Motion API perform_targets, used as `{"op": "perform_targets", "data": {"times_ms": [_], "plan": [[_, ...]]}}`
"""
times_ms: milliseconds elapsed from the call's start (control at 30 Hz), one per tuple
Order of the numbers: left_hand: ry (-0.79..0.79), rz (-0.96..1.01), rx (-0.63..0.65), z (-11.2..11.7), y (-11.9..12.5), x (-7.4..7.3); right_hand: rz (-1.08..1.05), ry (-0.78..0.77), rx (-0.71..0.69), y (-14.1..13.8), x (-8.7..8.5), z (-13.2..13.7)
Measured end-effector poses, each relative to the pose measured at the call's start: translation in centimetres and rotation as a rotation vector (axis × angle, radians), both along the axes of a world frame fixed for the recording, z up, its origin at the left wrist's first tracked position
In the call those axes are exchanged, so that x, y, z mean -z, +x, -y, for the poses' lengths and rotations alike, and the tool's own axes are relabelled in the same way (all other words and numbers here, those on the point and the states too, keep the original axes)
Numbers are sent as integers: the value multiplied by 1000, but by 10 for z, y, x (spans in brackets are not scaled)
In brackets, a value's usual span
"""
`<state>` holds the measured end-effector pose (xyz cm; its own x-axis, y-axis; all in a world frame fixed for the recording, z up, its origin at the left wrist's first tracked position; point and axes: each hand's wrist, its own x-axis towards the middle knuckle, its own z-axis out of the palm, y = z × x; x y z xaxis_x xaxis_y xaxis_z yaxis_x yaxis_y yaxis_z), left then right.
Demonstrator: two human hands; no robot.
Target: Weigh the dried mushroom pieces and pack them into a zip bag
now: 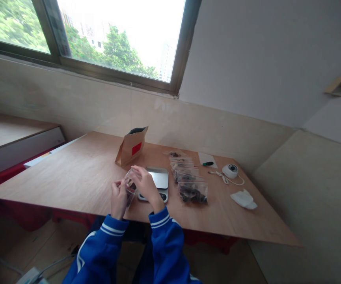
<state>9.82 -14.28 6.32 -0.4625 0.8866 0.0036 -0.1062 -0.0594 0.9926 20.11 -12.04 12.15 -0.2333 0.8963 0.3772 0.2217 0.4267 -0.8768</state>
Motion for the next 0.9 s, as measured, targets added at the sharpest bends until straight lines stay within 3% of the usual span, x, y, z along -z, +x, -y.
{"op": "perform_targets", "data": {"times_ms": [100, 200, 333, 467, 733, 900], "plan": [[22, 59, 17, -1, -2, 2, -10, 68, 97, 8, 5, -1], [92, 174, 97, 2, -2, -8, -24, 66, 196, 20, 12, -3], [147, 280, 285, 12, -4, -30, -86, -2, 156, 31, 16, 4], [54, 410, 465, 18, -10, -41, -149, 1, 135, 31, 9, 18], [48, 572, 601, 21, -17, -34, -321, 18, 527, 35, 6, 26], [84, 375, 600, 30, -13, -30, -459, -16, 754, 45, 15, 32]]}}
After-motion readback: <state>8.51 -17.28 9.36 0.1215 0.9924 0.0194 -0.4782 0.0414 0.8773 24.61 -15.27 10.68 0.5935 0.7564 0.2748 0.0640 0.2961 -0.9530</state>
